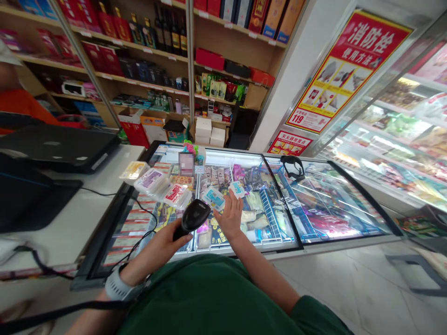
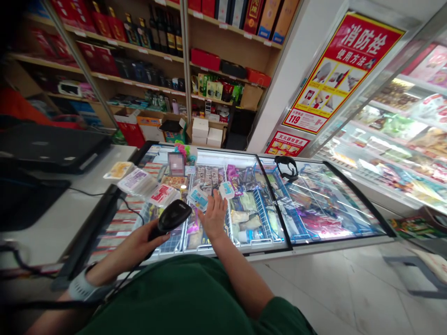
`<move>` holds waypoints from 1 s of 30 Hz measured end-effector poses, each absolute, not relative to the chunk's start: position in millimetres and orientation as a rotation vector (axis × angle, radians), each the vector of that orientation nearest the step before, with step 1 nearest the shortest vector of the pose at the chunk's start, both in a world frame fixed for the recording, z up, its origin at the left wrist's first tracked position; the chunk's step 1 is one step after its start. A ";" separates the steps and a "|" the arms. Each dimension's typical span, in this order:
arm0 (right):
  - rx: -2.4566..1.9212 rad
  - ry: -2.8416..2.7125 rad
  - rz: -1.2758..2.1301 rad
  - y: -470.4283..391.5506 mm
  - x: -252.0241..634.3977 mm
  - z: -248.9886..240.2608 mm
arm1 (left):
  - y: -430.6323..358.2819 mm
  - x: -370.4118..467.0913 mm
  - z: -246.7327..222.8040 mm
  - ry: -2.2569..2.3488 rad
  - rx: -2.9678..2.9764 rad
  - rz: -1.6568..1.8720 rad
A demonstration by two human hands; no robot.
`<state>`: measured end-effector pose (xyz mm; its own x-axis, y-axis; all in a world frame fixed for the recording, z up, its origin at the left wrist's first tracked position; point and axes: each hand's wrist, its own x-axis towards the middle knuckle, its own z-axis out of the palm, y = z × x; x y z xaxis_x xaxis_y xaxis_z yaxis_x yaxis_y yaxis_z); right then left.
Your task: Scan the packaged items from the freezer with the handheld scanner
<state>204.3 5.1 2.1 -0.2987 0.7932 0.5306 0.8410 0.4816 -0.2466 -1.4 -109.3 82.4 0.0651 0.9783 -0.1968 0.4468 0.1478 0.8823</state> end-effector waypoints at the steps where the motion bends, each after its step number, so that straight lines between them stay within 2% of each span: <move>1: -1.351 -2.143 -0.090 4.5 203.7 1.6 | -109.8 -1.2 82.1 1.518 1.427 0.753; 30: -1.363 -2.193 -0.012 -0.7 203.9 0.5 | -107.1 8.7 88.0 1.512 1.394 0.772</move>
<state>203.9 -0.7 0.5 -0.3324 0.8259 0.4554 0.8309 0.4848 -0.2729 8.7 -107.1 88.0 0.0529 0.9775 -0.2041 0.4081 0.1653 0.8978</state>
